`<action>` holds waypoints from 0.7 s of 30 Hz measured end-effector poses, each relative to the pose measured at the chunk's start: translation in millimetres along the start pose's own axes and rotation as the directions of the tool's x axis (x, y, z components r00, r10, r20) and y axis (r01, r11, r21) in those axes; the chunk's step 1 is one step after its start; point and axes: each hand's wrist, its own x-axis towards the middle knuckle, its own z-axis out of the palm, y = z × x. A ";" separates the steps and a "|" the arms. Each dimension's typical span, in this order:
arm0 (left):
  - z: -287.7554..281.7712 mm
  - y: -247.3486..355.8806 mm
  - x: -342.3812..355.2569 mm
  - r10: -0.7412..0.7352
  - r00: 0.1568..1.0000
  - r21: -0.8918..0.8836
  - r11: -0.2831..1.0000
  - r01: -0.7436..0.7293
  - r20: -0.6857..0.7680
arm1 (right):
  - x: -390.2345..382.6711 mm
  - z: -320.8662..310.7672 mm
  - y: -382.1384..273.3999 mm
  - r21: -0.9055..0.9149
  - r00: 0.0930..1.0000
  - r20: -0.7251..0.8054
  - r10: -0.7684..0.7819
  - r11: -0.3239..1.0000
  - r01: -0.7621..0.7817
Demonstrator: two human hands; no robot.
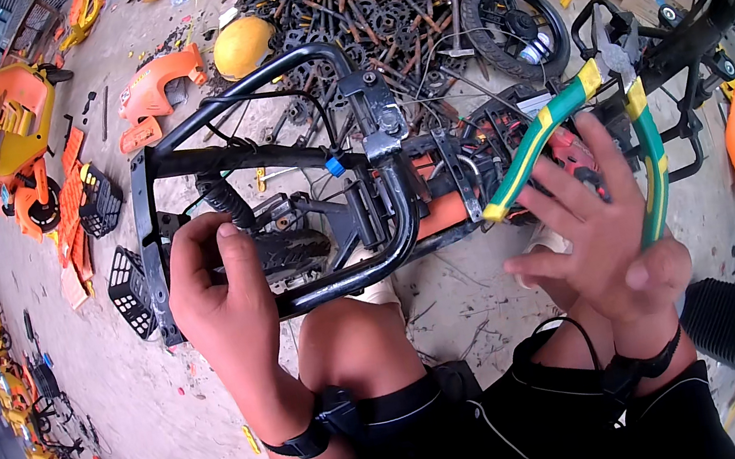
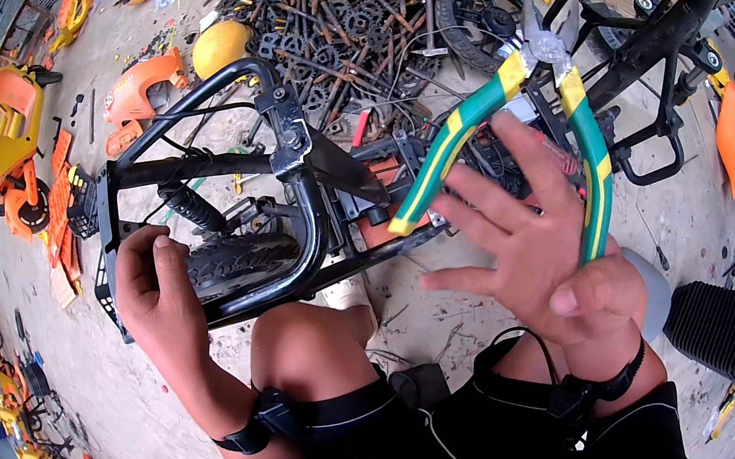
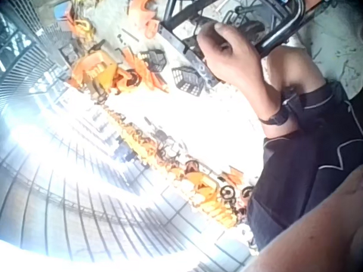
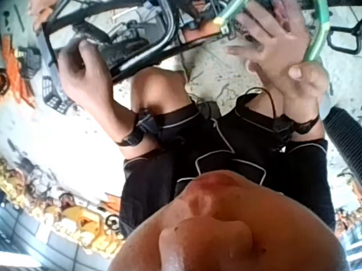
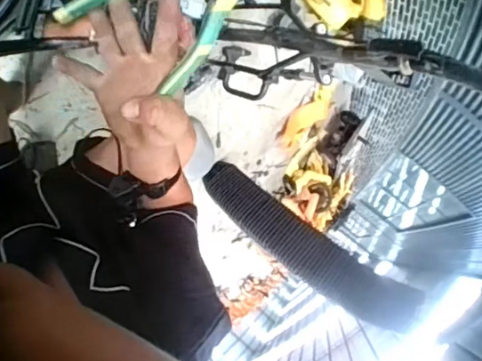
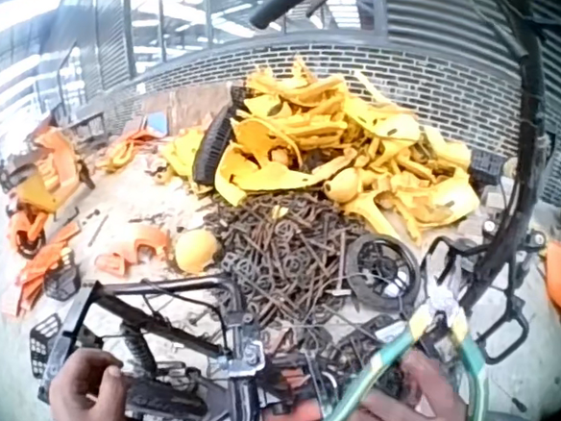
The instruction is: The person uses pliers to grip and pull components from a metal motorcycle frame, while also using a power tool to remove fasteners.
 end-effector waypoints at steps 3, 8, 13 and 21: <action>-2.5 3.3 0.3 -0.036 0.999 0.035 0.999 0.034 0.034 | -0.6 -5.7 2.0 -0.026 0.998 0.030 -0.060 0.998 0.061; -3.3 1.2 0.6 -0.028 0.999 0.027 0.999 0.027 0.034 | 1.4 -9.1 8.5 -0.092 0.990 0.081 -0.113 0.988 0.121; -1.2 -1.0 -1.0 -0.001 1.000 -0.020 1.000 0.001 -0.011 | 1.8 -7.8 14.8 -0.093 1.000 0.005 0.023 0.995 -0.023; -3.2 -5.9 -0.5 0.101 0.993 0.064 0.993 -0.097 -0.064 | 14.5 -10.3 28.3 -0.100 0.966 0.163 0.200 0.977 -0.186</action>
